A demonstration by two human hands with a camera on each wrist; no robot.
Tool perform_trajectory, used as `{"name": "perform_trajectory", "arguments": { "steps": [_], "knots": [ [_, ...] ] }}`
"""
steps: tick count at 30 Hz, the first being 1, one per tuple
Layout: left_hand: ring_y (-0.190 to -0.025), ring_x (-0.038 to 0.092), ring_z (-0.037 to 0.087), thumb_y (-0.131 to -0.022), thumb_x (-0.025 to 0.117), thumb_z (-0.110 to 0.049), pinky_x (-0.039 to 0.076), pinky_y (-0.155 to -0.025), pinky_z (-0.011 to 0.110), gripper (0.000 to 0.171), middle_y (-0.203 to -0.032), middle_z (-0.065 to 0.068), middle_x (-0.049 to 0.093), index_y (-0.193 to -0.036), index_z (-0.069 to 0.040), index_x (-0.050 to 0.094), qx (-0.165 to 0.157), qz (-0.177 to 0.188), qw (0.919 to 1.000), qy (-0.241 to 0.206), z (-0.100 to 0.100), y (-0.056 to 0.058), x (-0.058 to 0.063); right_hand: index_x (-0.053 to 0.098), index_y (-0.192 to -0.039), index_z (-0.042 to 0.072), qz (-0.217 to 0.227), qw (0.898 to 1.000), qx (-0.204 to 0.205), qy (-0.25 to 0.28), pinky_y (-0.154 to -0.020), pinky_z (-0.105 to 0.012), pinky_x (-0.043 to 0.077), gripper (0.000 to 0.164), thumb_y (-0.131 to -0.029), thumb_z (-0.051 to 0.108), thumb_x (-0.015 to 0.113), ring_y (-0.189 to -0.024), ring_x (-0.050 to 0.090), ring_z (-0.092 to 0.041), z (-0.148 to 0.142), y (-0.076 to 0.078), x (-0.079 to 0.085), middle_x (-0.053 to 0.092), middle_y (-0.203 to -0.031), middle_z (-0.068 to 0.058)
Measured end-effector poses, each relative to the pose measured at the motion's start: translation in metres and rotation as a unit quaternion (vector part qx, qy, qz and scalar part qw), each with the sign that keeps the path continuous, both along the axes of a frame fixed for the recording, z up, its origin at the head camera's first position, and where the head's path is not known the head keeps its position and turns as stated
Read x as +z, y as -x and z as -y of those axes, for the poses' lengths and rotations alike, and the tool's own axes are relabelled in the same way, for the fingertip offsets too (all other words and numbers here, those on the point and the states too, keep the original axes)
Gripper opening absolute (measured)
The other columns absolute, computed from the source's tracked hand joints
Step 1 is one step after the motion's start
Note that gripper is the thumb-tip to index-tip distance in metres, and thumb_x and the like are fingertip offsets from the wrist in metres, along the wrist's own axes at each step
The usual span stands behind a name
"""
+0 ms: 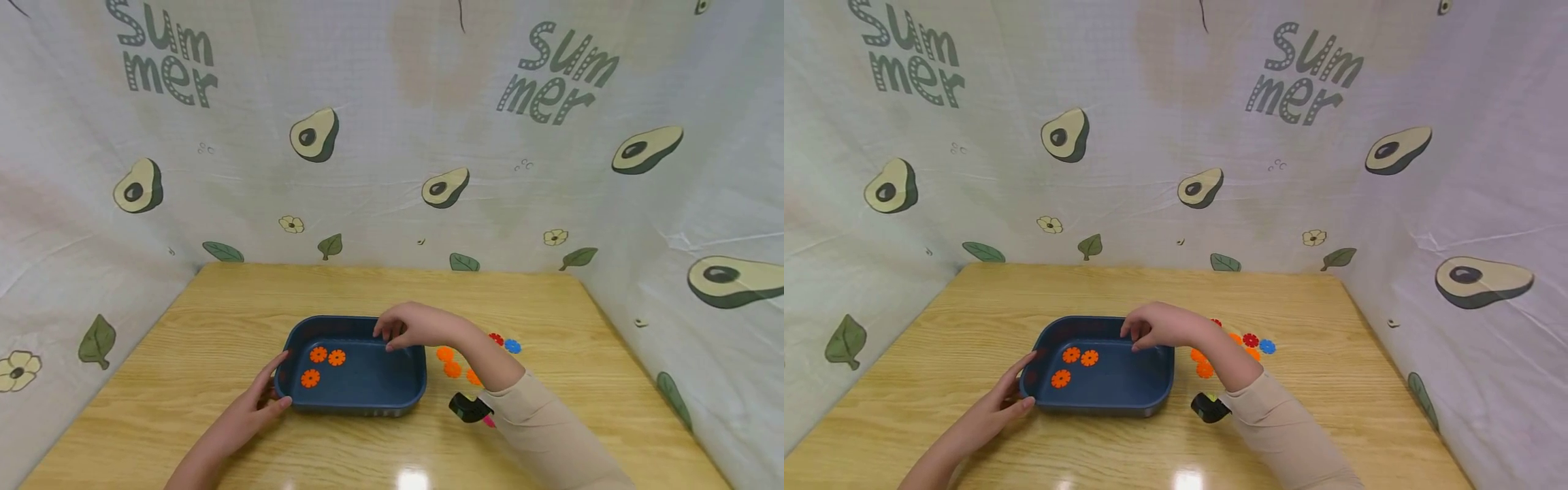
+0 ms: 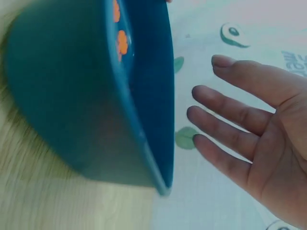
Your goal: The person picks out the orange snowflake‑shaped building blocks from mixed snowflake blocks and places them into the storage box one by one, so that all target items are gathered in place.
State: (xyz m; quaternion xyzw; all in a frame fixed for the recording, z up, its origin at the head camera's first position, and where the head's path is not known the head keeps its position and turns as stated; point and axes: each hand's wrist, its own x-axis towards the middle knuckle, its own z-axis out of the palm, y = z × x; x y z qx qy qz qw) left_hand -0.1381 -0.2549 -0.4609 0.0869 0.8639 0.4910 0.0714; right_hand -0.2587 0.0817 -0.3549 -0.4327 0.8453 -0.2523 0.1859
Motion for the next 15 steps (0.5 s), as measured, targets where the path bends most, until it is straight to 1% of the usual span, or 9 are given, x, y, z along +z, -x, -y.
{"name": "perform_trajectory", "arguments": {
  "steps": [3,8,11,15],
  "knots": [
    [-0.108,0.054,0.023,-0.096,0.063,-0.028,0.044,-0.085,0.028,0.073,-0.137,0.021,0.049,-0.155,-0.029,0.021,-0.001,0.0,1.0,-0.002,0.0,-0.001,0.0,0.067,-0.12,0.006,-0.008,1.0,-0.008,0.01,-0.083,-0.029,0.049,0.031,-0.091,0.016,0.071,-0.096,0.058,-0.016,-0.011,-0.004,-0.002,0.064,-0.11,-0.006],
    [-0.108,0.054,0.023,-0.096,0.064,-0.025,0.044,-0.084,0.028,0.073,-0.137,0.022,0.049,-0.155,-0.028,0.021,-0.004,0.0,0.9999,-0.011,0.0,-0.001,-0.001,0.068,-0.119,0.011,-0.016,1.0,-0.018,0.016,-0.089,-0.042,0.047,0.03,-0.09,0.018,0.072,-0.102,0.057,-0.026,-0.029,-0.015,-0.004,0.062,-0.115,-0.006],
    [-0.107,0.054,0.023,-0.096,0.064,-0.025,0.044,-0.084,0.028,0.073,-0.137,0.021,0.049,-0.155,-0.028,0.021,-0.003,0.002,0.9999,-0.013,0.0,-0.001,-0.001,0.068,-0.117,0.014,-0.026,0.999,-0.027,0.022,-0.09,-0.046,0.046,0.027,-0.09,0.018,0.072,-0.102,0.056,-0.027,-0.04,-0.019,-0.007,0.061,-0.114,-0.006],
    [-0.106,0.054,0.023,-0.096,0.064,-0.025,0.045,-0.083,0.028,0.073,-0.137,0.022,0.049,-0.155,-0.027,0.021,-0.001,-0.001,0.9999,-0.012,0.0,-0.001,-0.001,0.069,-0.116,0.011,-0.04,0.998,-0.043,0.031,-0.089,-0.045,0.046,0.027,-0.09,0.015,0.072,-0.102,0.055,-0.026,-0.054,-0.021,-0.011,0.061,-0.112,-0.003]
  ]
}}
